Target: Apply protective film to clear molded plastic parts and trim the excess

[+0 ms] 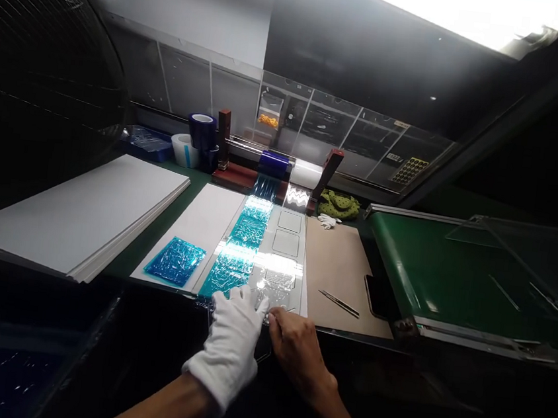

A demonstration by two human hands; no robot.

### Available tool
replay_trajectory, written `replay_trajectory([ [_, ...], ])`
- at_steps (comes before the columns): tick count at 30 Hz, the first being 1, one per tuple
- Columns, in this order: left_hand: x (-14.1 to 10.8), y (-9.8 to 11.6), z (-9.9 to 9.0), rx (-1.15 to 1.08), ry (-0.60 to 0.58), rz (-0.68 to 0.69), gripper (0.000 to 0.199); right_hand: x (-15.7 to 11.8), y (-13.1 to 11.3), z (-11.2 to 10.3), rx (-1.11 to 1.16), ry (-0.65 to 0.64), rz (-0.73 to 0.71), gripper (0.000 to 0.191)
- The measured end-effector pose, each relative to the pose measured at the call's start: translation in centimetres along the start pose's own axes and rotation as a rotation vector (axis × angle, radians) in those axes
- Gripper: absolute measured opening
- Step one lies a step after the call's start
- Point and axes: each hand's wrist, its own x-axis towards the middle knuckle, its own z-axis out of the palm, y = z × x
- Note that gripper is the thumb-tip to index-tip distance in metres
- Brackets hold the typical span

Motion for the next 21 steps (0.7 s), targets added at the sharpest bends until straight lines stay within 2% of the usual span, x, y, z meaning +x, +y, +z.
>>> replay_trajectory([
  [1,-0.3,-0.4,0.3,-0.007,0.033,0.04,0.066,-0.1,0.1,0.0,0.094,0.018,0.05,0.037],
  [3,-1.3,-1.5,1.8,-0.074,0.101,0.139,0.079,-0.3,0.6,0.1,0.423,0.011,0.179,0.039],
  [5,-2.3,-2.4,3.7,-0.303,0.21,0.208,0.085,-0.3,1.2,0.3,0.807,-0.055,0.294,0.041],
  [7,-2.9,-2.6,5.4,-0.489,0.319,0.208,0.087,-0.2,1.7,0.5,1.065,-0.141,0.365,0.042],
  [8,-2.9,-2.5,5.8,-0.536,0.355,0.191,0.086,-0.1,1.8,0.5,1.108,-0.164,0.388,0.042],
  [10,-2.6,-1.7,5.3,-0.5,0.34,0.156,0.082,0.1,1.4,0.2,1.013,-0.134,0.395,0.041],
  [14,-1.4,-0.2,1.6,-0.114,0.071,0.091,0.077,0.1,-0.5,-0.8,0.354,0.094,0.258,0.03],
  [16,-1.1,-0.1,0.4,-0.009,0.016,0.069,0.075,0.2,-0.7,-0.8,0.192,0.143,0.23,0.026],
  [18,-1.1,-0.6,0.2,-0.056,0.016,0.106,0.076,0.2,0.6,-0.6,0.336,0.075,0.274,0.028],
  [20,-1.3,-1.5,0.9,-0.206,0.013,0.19,0.082,0.0,3.5,-0.3,0.673,0.009,0.444,0.032],
  [21,-1.4,-1.9,1.3,-0.281,0.01,0.221,0.085,-0.3,5.2,-0.1,0.831,0.016,0.549,0.034],
])
